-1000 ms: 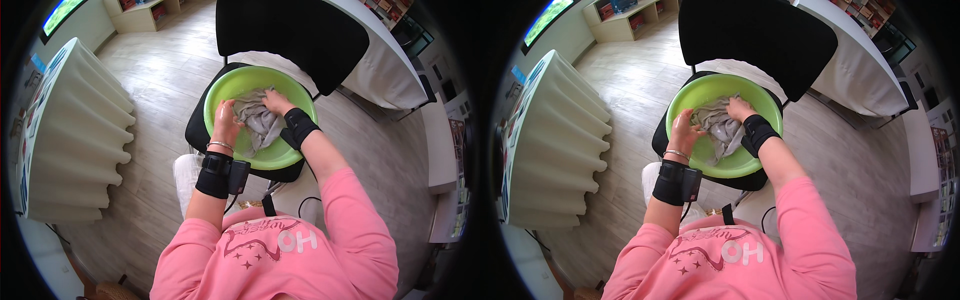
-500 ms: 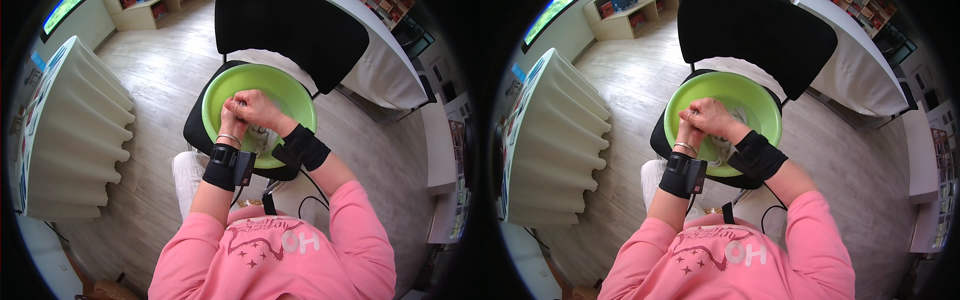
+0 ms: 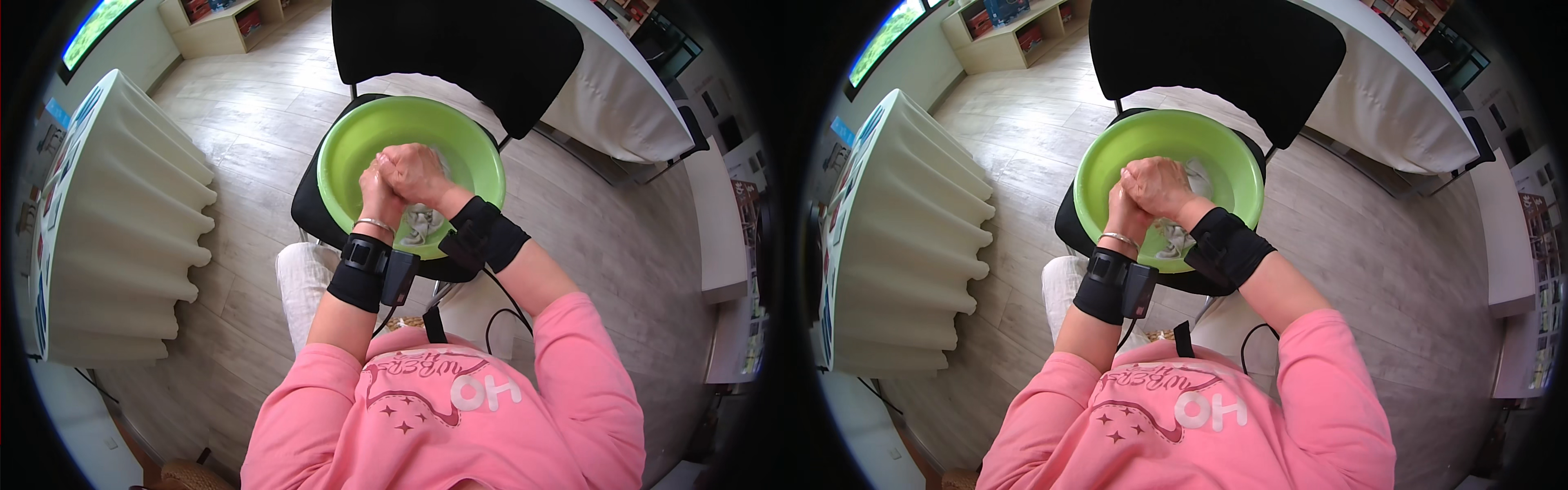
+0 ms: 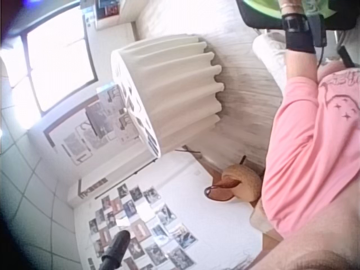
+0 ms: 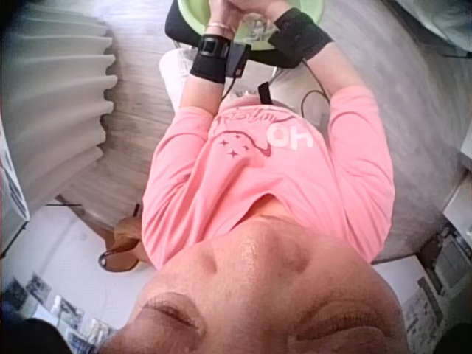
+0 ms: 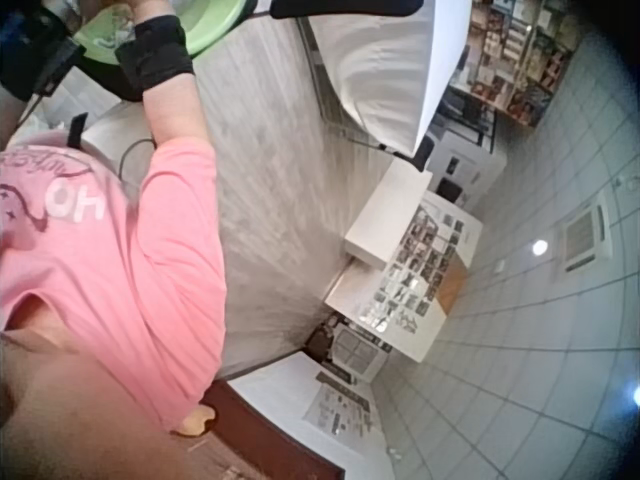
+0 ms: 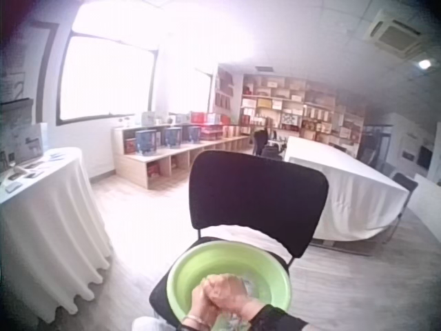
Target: The person washes a piece of cloth in a basin of water, repeatedly wringing and scrubbing the fabric by hand.
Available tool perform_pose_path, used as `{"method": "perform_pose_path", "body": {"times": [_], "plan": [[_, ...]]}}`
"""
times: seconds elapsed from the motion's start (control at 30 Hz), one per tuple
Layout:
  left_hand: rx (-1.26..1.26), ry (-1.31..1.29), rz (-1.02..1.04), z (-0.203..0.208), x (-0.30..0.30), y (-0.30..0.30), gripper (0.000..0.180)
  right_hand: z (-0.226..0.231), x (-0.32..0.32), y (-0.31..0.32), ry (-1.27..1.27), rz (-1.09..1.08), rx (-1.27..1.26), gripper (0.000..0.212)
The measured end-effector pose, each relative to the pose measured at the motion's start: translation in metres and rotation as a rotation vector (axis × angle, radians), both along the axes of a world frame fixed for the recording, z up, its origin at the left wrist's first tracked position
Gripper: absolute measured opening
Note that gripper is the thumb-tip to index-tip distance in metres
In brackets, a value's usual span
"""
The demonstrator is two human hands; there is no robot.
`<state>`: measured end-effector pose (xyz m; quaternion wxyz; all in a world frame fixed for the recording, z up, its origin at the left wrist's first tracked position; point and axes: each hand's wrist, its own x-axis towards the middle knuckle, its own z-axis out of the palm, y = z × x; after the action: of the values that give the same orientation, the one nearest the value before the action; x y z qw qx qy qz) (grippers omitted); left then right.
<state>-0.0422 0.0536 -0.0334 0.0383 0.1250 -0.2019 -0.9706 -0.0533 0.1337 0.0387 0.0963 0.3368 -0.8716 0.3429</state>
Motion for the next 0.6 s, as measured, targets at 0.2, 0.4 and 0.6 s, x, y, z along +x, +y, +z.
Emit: {"method": "perform_pose_path", "body": {"times": [0.2, 0.4, 0.6], "plan": [[-0.137, -0.092, -0.029, -0.016, -0.007, 0.003, 0.030, -0.001, -0.018, 0.010, -0.041, -0.119, 0.158, 0.026], [-0.248, -0.067, -0.036, 0.013, 0.014, 0.010, 0.027, -0.012, -0.031, 0.036, -0.246, -0.276, 0.081, 0.042], [-0.109, -0.011, -0.088, 0.029, 0.026, 0.007, 0.026, -0.011, -0.023, 0.044, -0.870, -0.146, -0.036, 0.061]]}}
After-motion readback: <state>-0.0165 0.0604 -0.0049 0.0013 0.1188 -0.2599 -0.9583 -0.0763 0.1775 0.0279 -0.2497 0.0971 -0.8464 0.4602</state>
